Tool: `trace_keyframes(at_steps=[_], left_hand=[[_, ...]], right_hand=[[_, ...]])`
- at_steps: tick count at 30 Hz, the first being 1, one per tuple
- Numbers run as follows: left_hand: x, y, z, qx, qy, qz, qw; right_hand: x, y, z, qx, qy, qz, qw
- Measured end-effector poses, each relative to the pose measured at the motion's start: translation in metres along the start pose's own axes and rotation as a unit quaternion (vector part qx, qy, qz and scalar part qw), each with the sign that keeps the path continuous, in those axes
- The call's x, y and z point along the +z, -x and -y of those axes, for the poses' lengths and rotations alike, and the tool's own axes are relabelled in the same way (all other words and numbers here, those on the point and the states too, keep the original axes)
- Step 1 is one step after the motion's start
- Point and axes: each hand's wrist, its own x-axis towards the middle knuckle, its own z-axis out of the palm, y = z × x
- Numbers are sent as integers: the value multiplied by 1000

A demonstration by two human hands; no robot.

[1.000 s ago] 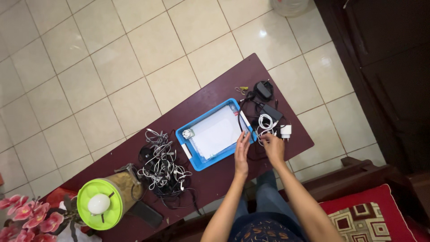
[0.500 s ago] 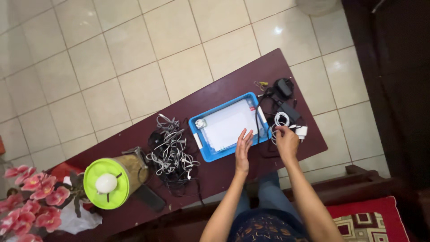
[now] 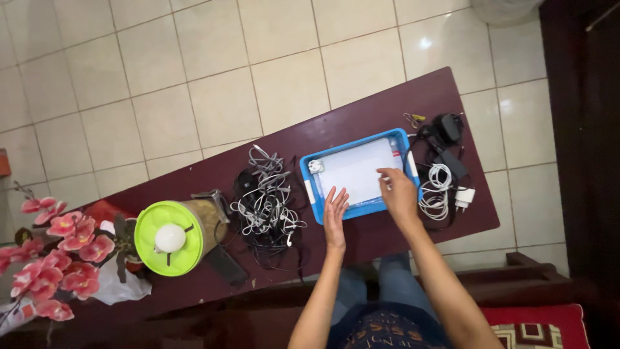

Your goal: The person picks up and sorts various electronic cables, a microphone, and accessories from a table into a blue bin, including coiling a white cable by hand.

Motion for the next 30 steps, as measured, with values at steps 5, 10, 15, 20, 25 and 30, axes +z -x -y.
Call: trace_keyframes(at_steps=[5, 10, 15, 20, 25, 30], left_hand=[[-20, -9, -4, 10, 25, -21, 999], [-42, -18, -5, 25, 34, -40, 998], [-63, -26, -5, 42, 24, -68, 997], [-76, -35, -1, 41, 32, -82, 995], [-78, -36, -2, 32, 27, -81, 996], [-76, -37, -4, 31, 32, -72, 996]], right_hand=[[60, -12, 18, -67, -54, 37, 996], [114, -28, 21, -56, -36, 90, 994], [152, -42, 21, -86, -12, 99, 991], [181, -52, 21, -109, 3, 95, 989], [194, -54, 22, -86, 34, 95, 991], [187, -52, 27, -87, 24, 90, 992]])
